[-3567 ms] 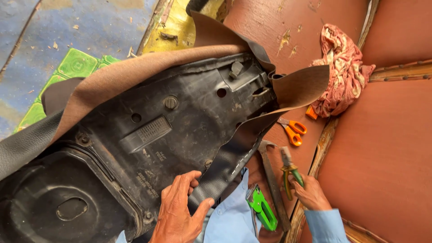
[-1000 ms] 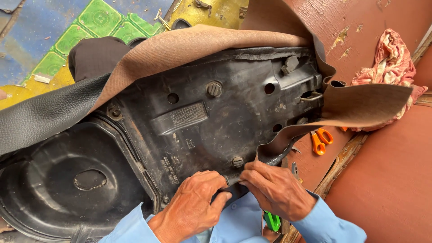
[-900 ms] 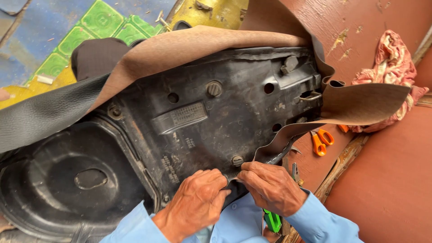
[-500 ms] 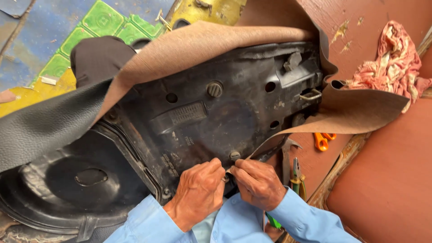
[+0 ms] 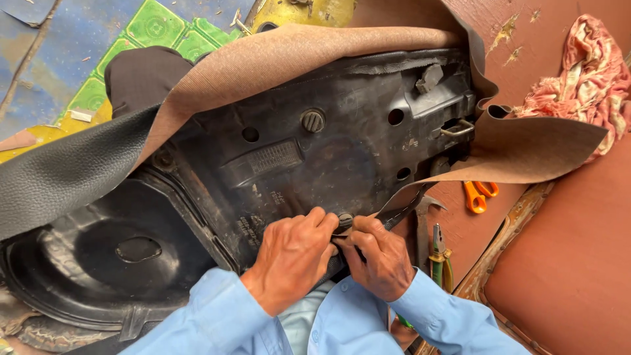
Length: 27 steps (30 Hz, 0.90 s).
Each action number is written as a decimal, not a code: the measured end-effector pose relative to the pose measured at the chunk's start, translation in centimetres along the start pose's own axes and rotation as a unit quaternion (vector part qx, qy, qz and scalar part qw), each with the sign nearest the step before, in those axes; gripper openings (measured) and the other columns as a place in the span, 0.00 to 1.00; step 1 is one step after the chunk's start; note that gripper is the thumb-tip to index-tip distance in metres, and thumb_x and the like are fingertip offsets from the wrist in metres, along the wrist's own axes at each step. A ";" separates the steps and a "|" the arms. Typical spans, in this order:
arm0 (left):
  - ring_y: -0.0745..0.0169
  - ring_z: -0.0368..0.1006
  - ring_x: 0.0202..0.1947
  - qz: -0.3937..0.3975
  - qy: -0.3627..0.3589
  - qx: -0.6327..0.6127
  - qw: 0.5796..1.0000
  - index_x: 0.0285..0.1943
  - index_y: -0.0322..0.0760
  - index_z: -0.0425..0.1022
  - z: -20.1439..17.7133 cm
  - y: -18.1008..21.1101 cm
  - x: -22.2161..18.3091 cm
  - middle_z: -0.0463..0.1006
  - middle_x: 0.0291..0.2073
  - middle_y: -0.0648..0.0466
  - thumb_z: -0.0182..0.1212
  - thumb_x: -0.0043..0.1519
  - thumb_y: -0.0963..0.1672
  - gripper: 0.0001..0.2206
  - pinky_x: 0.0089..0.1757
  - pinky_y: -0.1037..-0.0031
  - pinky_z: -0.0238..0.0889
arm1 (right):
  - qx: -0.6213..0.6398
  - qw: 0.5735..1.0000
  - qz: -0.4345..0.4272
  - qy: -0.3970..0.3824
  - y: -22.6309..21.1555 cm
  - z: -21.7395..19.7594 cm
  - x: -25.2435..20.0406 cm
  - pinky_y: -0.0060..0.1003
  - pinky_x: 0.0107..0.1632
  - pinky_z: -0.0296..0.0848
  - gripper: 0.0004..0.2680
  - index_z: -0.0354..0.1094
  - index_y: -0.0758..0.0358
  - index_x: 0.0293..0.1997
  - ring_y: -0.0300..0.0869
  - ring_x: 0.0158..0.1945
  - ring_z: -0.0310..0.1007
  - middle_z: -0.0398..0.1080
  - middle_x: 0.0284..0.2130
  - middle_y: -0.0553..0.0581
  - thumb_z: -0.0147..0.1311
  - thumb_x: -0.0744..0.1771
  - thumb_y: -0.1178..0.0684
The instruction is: The person staples black vinyl upholstery onto the underside of a seat frame using a handheld staple gun. They repeatedly pull the fabric taut, position it, and drive staples along the edge to secure it.
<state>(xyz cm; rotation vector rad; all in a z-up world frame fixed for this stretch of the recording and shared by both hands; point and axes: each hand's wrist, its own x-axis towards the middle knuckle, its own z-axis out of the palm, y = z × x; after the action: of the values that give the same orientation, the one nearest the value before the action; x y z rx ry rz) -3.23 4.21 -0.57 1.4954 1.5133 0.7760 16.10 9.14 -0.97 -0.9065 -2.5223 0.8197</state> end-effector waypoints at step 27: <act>0.39 0.76 0.27 -0.045 -0.087 0.005 0.995 0.41 0.33 0.70 0.5 -0.5 0.9 0.76 0.26 0.47 0.63 0.55 0.39 0.08 0.28 0.54 0.67 | -0.040 0.991 -0.125 -0.010 1.1 -0.5 -4.4 0.41 0.47 0.65 0.13 0.78 0.66 0.44 0.45 0.44 0.74 0.77 0.42 0.57 0.64 0.58 0.66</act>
<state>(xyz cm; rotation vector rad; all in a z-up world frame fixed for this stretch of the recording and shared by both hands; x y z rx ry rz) -2.94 4.98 -1.36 1.4523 1.4438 0.5705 20.12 7.11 -1.77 -0.5893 -2.6338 0.6559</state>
